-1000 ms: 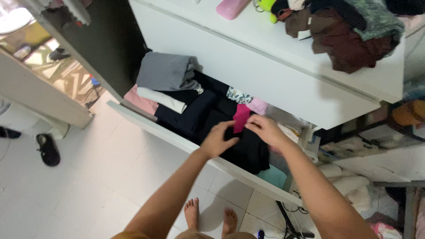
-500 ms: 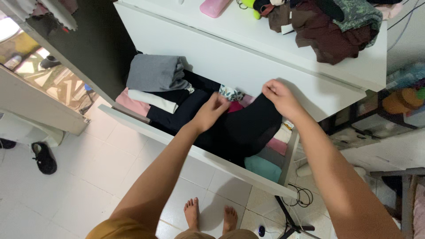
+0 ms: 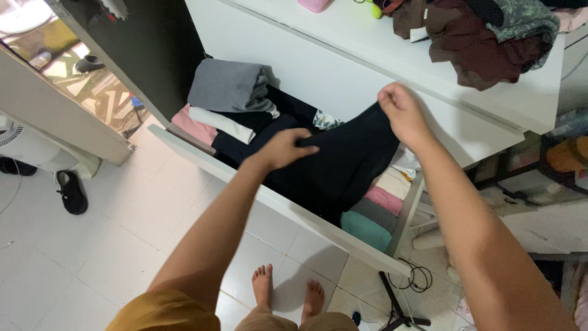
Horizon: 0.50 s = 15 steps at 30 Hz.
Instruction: The person folds gray and black clothing items by hand and arranges them within a white dresser drawer.
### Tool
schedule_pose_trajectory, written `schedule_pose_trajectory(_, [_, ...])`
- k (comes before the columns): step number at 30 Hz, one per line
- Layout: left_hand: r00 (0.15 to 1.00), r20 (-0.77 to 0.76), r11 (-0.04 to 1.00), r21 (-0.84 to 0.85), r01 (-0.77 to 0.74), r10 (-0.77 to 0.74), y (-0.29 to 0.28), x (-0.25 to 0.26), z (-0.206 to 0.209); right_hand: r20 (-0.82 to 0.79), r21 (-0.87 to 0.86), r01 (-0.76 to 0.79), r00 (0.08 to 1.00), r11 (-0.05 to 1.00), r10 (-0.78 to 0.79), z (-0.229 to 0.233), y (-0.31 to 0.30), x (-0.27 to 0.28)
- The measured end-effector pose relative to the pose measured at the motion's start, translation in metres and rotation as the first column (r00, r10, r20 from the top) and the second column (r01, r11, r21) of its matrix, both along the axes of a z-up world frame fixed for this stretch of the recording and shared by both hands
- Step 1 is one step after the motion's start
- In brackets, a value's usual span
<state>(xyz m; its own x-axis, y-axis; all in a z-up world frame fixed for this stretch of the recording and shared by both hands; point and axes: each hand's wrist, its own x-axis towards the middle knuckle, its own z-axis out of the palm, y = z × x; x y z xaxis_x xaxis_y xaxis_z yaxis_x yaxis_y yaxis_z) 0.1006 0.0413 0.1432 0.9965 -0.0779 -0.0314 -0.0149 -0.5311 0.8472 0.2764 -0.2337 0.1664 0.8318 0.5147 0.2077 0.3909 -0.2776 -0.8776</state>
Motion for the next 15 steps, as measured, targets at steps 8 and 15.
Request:
schedule_pose_trajectory(8, [0.979, -0.005, 0.954, 0.227, -0.196, 0.202, 0.055, -0.009, -0.012, -0.603, -0.065, -0.447, 0.730, 0.892, 0.322, -0.007, -0.020, -0.023])
schedule_pose_trajectory(15, [0.901, 0.221, 0.896, 0.162, -0.413, 0.375, 0.064, 0.011, -0.003, -0.182, -0.231, -0.034, 0.983, 0.972, -0.009, -0.014, -0.039, -0.008])
